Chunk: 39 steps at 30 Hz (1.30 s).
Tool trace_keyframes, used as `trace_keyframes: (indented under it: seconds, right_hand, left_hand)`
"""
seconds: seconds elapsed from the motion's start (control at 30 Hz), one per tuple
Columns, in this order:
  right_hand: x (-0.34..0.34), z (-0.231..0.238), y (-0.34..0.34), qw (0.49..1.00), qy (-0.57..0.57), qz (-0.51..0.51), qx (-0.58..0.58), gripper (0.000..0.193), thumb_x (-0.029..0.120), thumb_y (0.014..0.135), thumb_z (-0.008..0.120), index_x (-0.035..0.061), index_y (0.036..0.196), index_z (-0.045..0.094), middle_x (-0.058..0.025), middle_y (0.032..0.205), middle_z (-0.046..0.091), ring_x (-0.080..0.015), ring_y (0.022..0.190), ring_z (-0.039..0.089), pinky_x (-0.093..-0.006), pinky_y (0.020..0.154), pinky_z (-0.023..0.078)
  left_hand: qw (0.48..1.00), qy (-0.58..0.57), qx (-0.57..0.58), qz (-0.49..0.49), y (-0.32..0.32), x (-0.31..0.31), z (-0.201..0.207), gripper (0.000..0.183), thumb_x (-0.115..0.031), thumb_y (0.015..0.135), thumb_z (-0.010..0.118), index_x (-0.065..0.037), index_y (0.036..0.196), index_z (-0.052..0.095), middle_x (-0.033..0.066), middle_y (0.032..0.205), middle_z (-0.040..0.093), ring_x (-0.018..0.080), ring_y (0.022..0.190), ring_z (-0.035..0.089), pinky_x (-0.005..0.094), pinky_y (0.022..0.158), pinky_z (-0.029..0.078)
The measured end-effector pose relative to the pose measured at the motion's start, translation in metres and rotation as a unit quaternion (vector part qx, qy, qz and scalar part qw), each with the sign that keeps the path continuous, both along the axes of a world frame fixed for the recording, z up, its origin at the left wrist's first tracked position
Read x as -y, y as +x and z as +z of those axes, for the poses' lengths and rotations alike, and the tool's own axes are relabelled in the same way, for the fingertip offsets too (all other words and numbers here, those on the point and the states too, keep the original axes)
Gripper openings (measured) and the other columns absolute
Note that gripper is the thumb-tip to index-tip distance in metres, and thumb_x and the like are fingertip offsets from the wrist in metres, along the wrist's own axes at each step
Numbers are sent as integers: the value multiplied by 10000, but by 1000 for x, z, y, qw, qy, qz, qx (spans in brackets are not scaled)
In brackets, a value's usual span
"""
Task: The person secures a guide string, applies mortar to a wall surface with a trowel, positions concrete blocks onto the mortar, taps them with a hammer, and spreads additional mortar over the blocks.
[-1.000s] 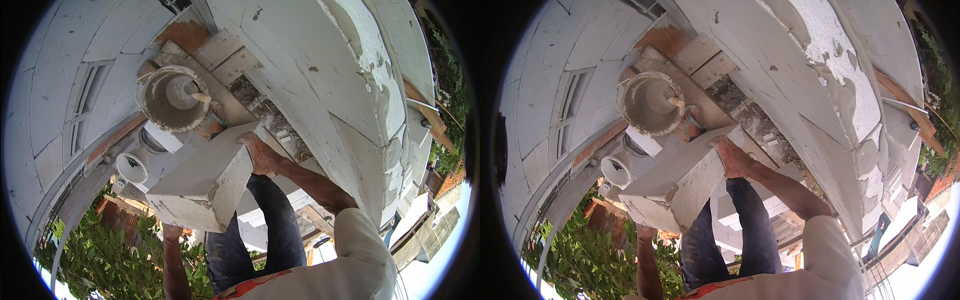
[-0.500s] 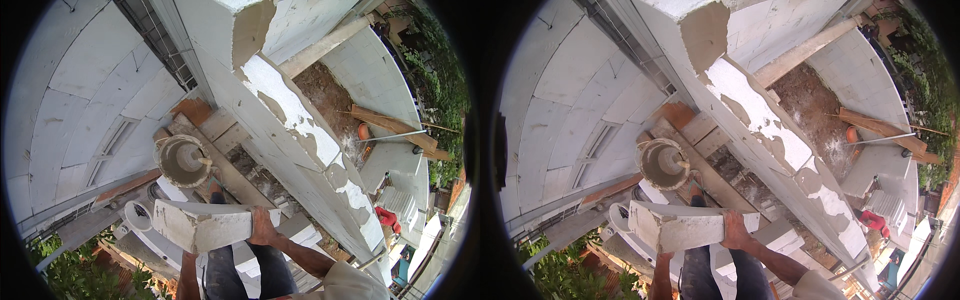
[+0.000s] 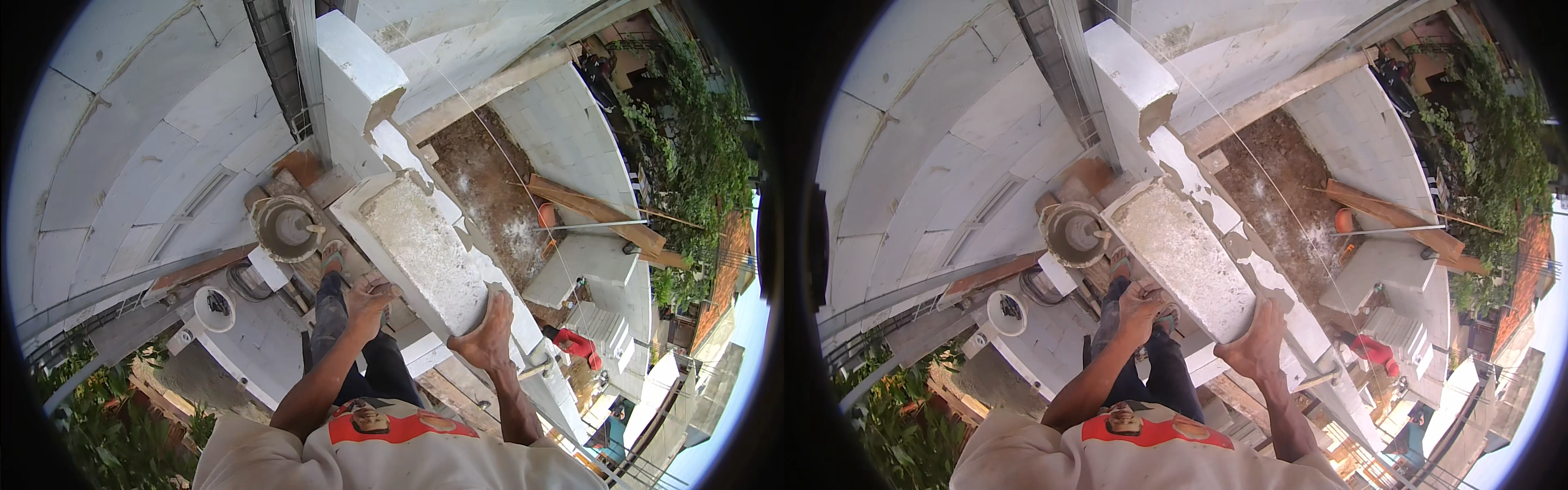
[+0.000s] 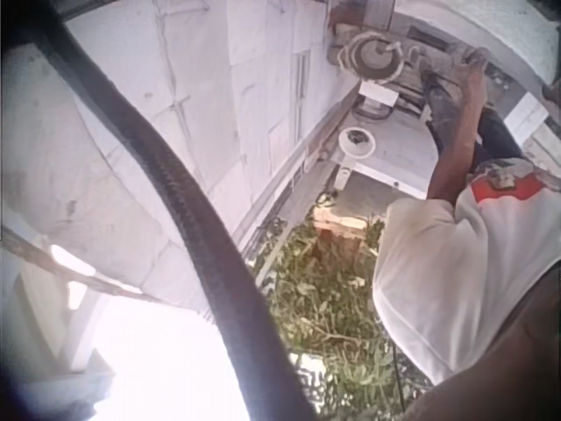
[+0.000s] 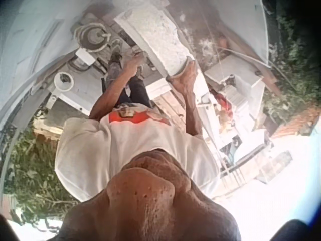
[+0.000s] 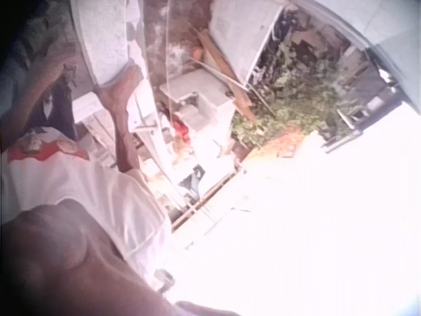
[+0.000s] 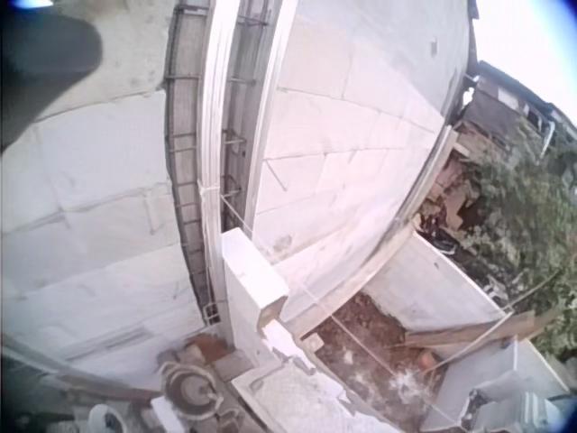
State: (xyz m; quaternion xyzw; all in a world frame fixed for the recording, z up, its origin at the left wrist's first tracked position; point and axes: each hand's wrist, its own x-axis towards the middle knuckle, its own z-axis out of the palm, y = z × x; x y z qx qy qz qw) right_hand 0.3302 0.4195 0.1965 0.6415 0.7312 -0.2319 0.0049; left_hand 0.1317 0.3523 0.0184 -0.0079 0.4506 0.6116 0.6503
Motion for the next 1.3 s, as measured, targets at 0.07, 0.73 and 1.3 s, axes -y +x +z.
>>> trace_keyframes:
  seconds: [0.07, 0.73, 1.3]
  right_hand:
    - [-32, 19, 1, 999, -16, -14, 27, 1080, 268, 464, 886, -108, 1365, 423, -256, 1250, 479, -451, 1229, 454, -521, 1131, 378]
    - [-180, -40, 2, 995, 39, 43, 76, 1041, 255, 480, 915, -74, 1361, 468, -249, 1296, 546, -416, 1272, 506, -455, 1117, 417]
    - [-200, -36, -46, 994, 2, 42, 103, 1107, 259, 492, 913, -125, 1410, 426, -285, 1335, 543, -430, 1282, 520, -442, 1123, 431]
  left_hand:
    - [999, -9, 33, 0, 13, -44, 28, 383, -58, 835, 835, 27, 1157, 646, 68, 1101, 668, 129, 951, 649, 262, 782, 530]
    - [996, -22, -71, -54, 33, -193, -13, 342, -45, 980, 551, 118, 1281, 569, 125, 1181, 640, 166, 1066, 557, 290, 945, 454]
    - [993, -35, -92, -65, 4, -206, -33, 440, -107, 1034, 569, 144, 1390, 510, 189, 1325, 638, 198, 1176, 589, 313, 1017, 454]
